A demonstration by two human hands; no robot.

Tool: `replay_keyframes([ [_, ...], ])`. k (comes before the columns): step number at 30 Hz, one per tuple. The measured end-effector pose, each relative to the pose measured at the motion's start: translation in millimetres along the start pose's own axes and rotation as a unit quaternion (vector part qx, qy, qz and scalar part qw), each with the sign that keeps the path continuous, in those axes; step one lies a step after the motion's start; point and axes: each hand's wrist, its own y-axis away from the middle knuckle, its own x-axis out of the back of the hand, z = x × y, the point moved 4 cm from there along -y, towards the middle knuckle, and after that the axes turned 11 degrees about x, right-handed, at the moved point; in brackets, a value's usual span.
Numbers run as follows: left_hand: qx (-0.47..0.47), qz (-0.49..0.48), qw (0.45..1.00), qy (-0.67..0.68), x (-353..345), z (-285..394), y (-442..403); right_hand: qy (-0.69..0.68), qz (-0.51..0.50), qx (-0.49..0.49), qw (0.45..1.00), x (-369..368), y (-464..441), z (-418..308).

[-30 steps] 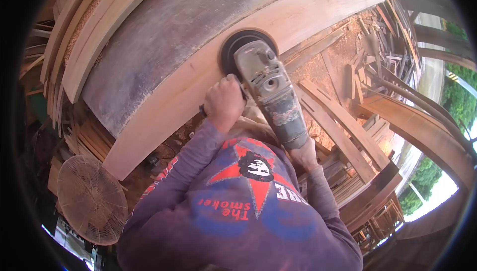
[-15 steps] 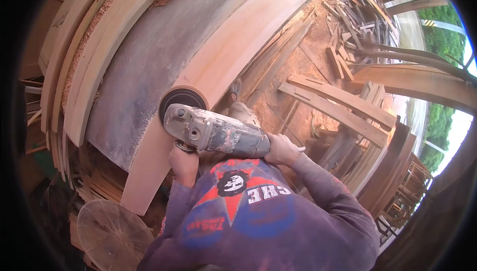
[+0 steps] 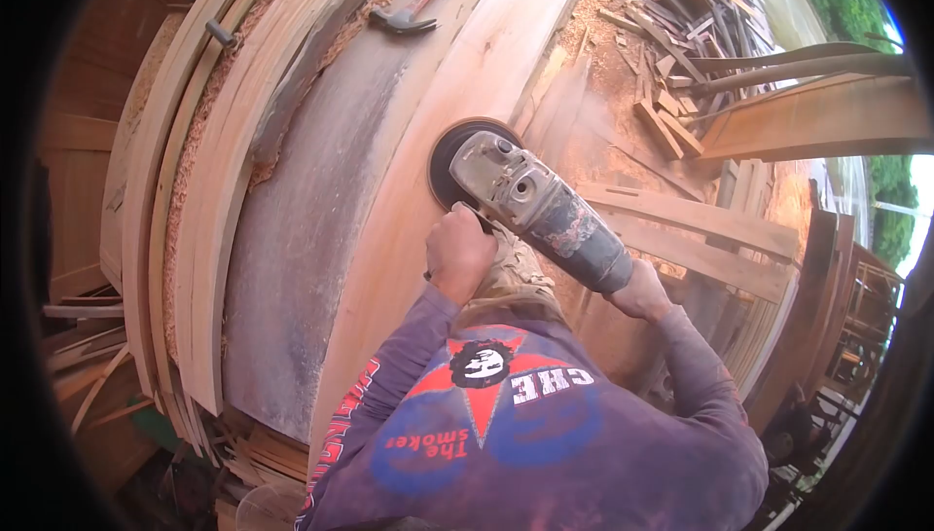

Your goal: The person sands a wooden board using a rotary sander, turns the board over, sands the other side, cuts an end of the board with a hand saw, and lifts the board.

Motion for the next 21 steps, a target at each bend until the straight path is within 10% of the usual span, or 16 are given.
replay_keyframes([
  [21,-0.109,0.031,0.991,-0.072,85,467,-312,-0.106,0.085,-0.096,0.986,354,-319,73],
])
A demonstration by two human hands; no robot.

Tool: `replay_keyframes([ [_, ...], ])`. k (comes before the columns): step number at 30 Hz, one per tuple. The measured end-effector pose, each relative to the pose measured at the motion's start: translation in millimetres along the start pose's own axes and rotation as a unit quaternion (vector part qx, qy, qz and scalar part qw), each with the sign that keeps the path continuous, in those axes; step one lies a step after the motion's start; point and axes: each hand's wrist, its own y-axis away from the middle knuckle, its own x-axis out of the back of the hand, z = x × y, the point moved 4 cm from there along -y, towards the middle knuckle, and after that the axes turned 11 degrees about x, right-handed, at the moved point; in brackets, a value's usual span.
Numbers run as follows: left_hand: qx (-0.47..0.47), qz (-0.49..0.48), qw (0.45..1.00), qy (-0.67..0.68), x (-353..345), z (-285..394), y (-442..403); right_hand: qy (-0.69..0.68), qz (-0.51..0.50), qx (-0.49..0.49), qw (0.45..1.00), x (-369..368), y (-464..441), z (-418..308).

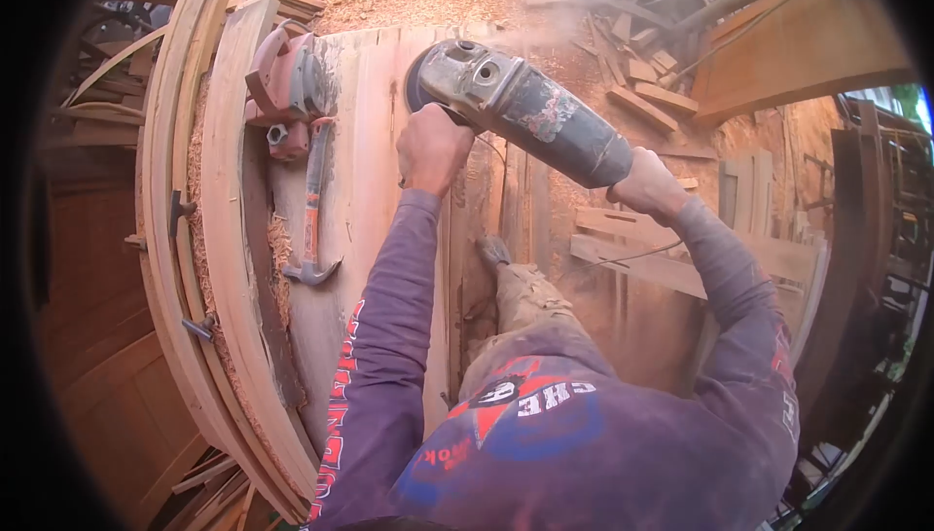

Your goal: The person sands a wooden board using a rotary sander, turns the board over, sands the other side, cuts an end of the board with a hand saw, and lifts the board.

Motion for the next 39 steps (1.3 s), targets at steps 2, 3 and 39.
replay_keyframes([
  [2,-0.020,0.018,0.999,-0.021,5,19,-23,0.013,0.022,0.039,0.999,10,-22,6],
  [3,-0.015,0.006,0.999,-0.035,4,22,-40,0.028,0.020,0.025,0.999,13,-35,7],
  [39,0.225,0.076,0.970,0.057,-88,-456,429,0.171,-0.181,0.171,0.953,-357,340,16],
])
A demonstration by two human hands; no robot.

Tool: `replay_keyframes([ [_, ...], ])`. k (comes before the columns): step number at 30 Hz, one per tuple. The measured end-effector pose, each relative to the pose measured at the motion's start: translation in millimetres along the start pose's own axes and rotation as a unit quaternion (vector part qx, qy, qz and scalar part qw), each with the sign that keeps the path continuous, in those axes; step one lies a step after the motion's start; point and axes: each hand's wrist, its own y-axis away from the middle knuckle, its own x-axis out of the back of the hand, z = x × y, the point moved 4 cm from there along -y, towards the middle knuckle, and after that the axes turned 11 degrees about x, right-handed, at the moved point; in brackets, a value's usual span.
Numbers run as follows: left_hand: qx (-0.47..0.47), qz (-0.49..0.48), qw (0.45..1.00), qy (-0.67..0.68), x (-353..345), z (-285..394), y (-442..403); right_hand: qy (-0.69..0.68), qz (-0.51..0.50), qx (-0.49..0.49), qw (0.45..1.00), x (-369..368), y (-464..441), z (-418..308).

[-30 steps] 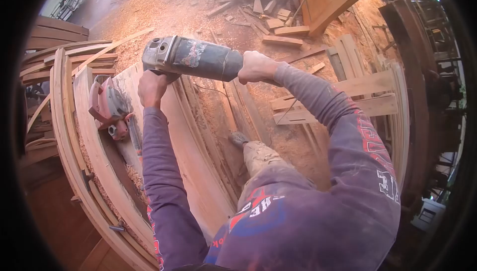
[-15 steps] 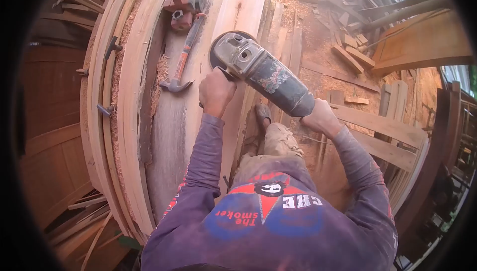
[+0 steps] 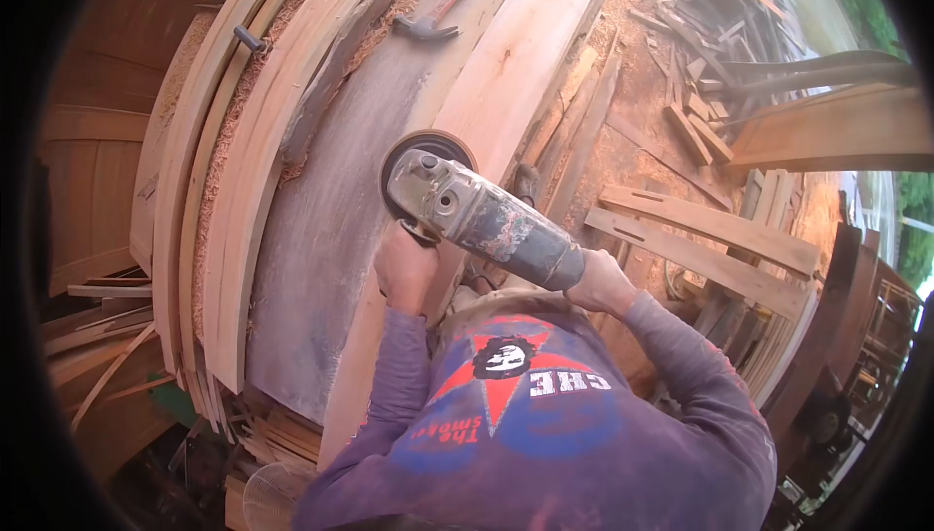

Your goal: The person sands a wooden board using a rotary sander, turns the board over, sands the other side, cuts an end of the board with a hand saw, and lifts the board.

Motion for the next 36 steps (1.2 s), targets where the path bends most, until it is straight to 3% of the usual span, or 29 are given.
replay_keyframes([
  [5,0.103,0.023,0.989,0.105,-35,-114,55,0.041,-0.088,0.050,0.994,-41,20,-21],
  [10,0.098,0.054,0.983,0.148,-35,-127,80,0.073,-0.099,0.092,0.988,-28,13,-40],
  [13,0.098,0.042,0.989,0.107,-34,-86,52,0.051,-0.091,0.056,0.993,-2,6,-20],
  [17,0.045,-0.030,0.989,0.135,-21,10,19,0.013,0.017,0.063,0.998,70,-15,-1],
  [24,0.056,-0.058,0.989,0.127,-20,136,-40,0.004,0.003,0.028,1.000,188,-85,24],
  [28,0.056,-0.089,0.987,0.119,-25,212,-68,0.022,-0.010,0.030,0.999,247,-121,77],
  [36,-0.004,-0.101,0.986,0.133,-26,362,-119,0.031,0.031,-0.005,0.999,363,-158,135],
])
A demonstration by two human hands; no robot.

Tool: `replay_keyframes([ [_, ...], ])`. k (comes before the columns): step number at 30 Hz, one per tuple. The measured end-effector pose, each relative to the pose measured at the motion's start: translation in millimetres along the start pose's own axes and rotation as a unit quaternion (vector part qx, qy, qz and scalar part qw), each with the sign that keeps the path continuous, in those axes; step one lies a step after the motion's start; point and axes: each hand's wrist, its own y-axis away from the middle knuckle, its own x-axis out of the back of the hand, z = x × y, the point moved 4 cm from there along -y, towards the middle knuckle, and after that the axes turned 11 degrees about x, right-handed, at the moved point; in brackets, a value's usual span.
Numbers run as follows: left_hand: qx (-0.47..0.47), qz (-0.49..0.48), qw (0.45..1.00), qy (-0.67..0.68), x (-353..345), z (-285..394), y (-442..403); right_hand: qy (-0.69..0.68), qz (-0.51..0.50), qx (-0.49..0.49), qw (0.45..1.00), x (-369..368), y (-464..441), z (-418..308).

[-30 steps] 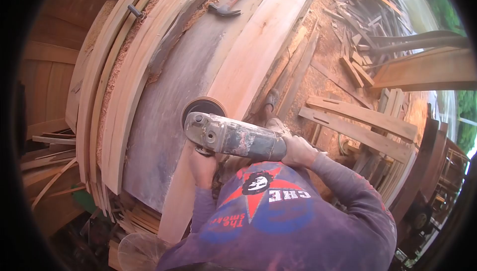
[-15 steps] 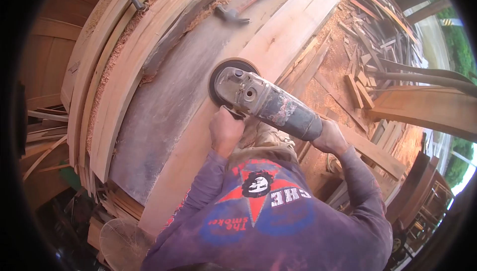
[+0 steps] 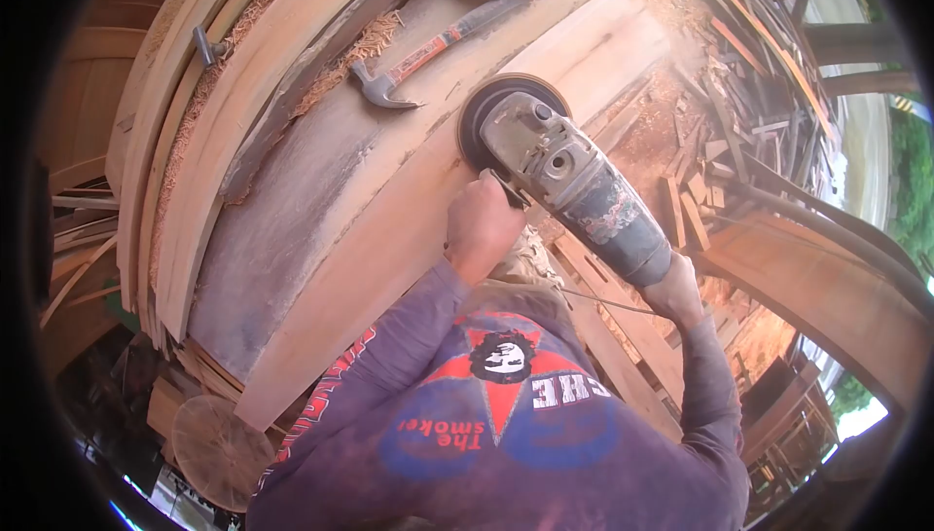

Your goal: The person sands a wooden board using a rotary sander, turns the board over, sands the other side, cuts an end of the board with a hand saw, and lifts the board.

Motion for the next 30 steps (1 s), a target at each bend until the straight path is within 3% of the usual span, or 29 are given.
replay_keyframes([
  [7,-0.057,-0.017,0.998,0.002,-8,108,-48,-0.016,0.025,-0.033,0.999,69,-40,32],
  [12,-0.149,0.002,0.989,0.002,-15,180,-82,-0.037,0.065,-0.080,0.994,107,-64,76],
  [17,-0.166,-0.004,0.986,-0.024,-11,238,-115,-0.047,0.060,-0.041,0.996,136,-104,89],
  [20,-0.164,0.031,0.986,-0.002,-11,265,-144,-0.042,0.072,-0.023,0.996,148,-131,87],
  [22,-0.246,0.083,0.964,-0.052,-15,289,-161,-0.058,0.109,-0.050,0.991,147,-136,92],
  [25,-0.295,0.126,0.944,-0.077,-23,299,-165,-0.097,0.094,-0.100,0.986,139,-125,91],
  [30,-0.292,0.159,0.936,-0.113,-43,275,-137,-0.144,0.116,-0.126,0.975,90,-82,104],
])
